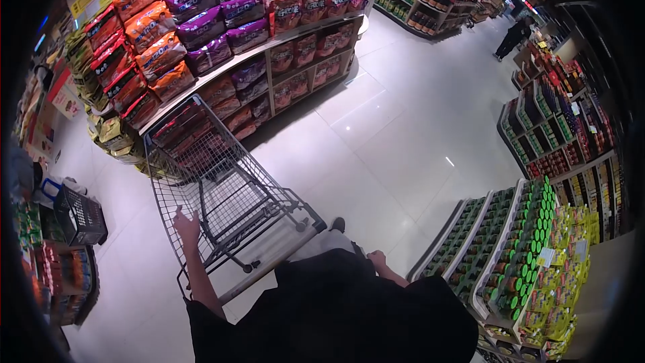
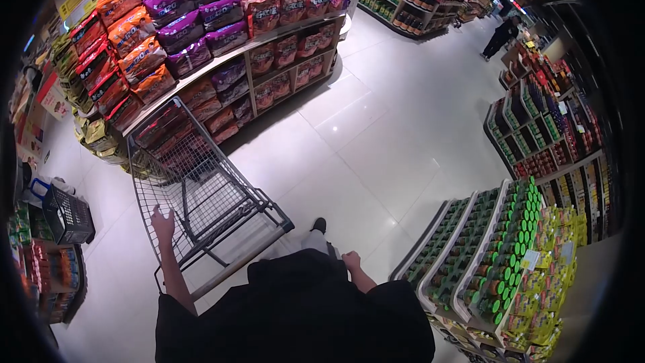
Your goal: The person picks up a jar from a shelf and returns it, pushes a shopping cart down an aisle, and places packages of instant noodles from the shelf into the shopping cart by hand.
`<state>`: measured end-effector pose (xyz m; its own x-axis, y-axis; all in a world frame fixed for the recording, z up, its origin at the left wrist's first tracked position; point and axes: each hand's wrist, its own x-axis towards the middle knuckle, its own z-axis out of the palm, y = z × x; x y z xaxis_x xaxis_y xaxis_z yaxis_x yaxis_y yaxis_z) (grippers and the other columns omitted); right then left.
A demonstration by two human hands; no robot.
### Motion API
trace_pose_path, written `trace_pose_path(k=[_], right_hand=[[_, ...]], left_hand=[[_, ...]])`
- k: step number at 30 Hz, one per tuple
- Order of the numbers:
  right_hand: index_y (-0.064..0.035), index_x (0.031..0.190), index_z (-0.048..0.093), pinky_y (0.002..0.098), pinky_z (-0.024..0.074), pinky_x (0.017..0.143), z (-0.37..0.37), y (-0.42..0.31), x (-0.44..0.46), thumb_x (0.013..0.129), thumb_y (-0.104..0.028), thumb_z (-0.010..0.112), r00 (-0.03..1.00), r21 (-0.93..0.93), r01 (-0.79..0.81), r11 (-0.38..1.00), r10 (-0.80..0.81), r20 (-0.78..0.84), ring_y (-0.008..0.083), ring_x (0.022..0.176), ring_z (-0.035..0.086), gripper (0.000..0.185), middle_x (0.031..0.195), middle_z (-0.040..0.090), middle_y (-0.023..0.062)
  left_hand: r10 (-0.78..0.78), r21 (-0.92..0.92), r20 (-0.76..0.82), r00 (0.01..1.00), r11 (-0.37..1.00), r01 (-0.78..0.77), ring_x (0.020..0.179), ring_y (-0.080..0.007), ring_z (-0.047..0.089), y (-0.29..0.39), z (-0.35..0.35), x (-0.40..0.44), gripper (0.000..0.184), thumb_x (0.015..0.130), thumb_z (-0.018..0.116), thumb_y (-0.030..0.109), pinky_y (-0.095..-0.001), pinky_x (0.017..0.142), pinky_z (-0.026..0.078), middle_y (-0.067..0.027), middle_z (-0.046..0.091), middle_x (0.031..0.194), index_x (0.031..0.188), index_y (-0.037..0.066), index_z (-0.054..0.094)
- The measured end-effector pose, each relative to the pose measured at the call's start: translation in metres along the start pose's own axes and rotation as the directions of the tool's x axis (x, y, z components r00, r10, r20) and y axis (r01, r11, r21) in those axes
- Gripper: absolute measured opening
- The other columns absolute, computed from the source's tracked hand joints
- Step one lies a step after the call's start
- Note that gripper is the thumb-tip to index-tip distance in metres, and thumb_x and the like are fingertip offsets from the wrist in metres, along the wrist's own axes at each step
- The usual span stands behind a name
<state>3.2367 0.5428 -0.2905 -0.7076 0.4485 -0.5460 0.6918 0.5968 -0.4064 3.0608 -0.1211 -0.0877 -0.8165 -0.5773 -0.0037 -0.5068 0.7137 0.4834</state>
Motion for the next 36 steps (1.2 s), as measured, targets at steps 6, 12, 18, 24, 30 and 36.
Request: trace_pose_path(k=[6, 12, 18, 24, 30, 36], right_hand=[[0.0022, 0.092, 0.063, 0.0349, 0.0567, 0.054, -0.017, -0.020, 0.112, 0.080, -0.021, 0.066, 0.993, 0.205, 0.120, 0.972, -0.121, -0.005, 0.0206, 0.060, 0.067, 0.027, 0.072, 0.066, 0.0157], [0.0016, 0.096, 0.061, 0.0344, 0.0584, 0.053, -0.080, -0.027, 0.198, 0.080, -0.021, 0.066, 0.992, 0.282, 0.022, 0.959, -0.055, 0.110, 0.0201, 0.062, 0.067, 0.028, 0.076, 0.067, 0.0146], [0.0008, 0.099, 0.059, 0.0351, 0.0579, 0.051, -0.134, 0.030, 0.241, 0.081, -0.020, 0.066, 0.967, 0.203, -0.112, 0.973, 0.061, 0.246, 0.0197, 0.062, 0.067, 0.028, 0.077, 0.067, 0.0134], [0.0019, 0.101, 0.059, 0.0346, 0.0578, 0.051, -0.157, 0.014, 0.280, 0.081, -0.020, 0.064, 0.909, 0.083, -0.191, 0.978, 0.145, 0.391, 0.0192, 0.060, 0.066, 0.030, 0.077, 0.067, 0.0130], [0.0014, 0.103, 0.059, 0.0314, 0.0558, 0.052, -0.143, -0.106, 0.329, 0.082, -0.021, 0.065, 0.938, 0.302, 0.034, 0.953, -0.135, 0.321, 0.0177, 0.063, 0.065, 0.031, 0.080, 0.067, 0.0123], [-0.0023, 0.111, 0.057, 0.0299, 0.0544, 0.056, -0.139, -0.272, 0.370, 0.084, -0.026, 0.068, 0.860, 0.408, 0.353, 0.842, -0.464, 0.215, 0.0162, 0.070, 0.065, 0.037, 0.088, 0.065, 0.0120]], left_hand=[[0.140, -0.203, 0.326, 0.935, 0.976, -0.075, 0.127, -0.0426, 0.044, 0.133, 0.084, -0.016, 0.071, 0.090, 0.062, 0.043, -0.0455, 0.107, 0.035, -0.0322, 0.048, 0.132, 0.138, -0.003, 0.039], [0.078, -0.282, 0.357, 0.931, 0.959, 0.028, 0.130, -0.0420, 0.043, 0.228, 0.185, 0.004, 0.079, 0.091, 0.058, 0.047, -0.0421, 0.109, 0.033, -0.0323, 0.045, 0.137, 0.139, -0.011, 0.032], [-0.080, 0.089, 0.243, 0.967, 0.994, 0.060, 0.098, -0.0474, 0.061, 0.249, 0.228, 0.011, 0.057, 0.092, 0.053, 0.022, -0.0525, 0.085, 0.047, -0.0344, 0.062, 0.102, 0.134, -0.007, 0.028], [-0.150, 0.104, 0.187, 0.971, 0.986, 0.132, 0.089, -0.0487, 0.063, 0.245, 0.235, 0.003, 0.058, 0.094, 0.045, 0.014, -0.0544, 0.078, 0.049, -0.0342, 0.063, 0.093, 0.143, 0.000, 0.018], [-0.116, 0.034, 0.146, 0.982, 0.993, 0.112, 0.086, -0.0497, 0.063, 0.264, 0.226, -0.005, 0.059, 0.093, 0.049, 0.018, -0.0530, 0.077, 0.050, -0.0338, 0.064, 0.089, 0.141, -0.003, 0.021], [-0.141, -0.118, 0.088, 0.986, 0.981, 0.151, 0.115, -0.0476, 0.052, 0.260, 0.224, 0.021, 0.067, 0.091, 0.059, 0.035, -0.0484, 0.098, 0.042, -0.0356, 0.051, 0.124, 0.140, -0.003, 0.033]])
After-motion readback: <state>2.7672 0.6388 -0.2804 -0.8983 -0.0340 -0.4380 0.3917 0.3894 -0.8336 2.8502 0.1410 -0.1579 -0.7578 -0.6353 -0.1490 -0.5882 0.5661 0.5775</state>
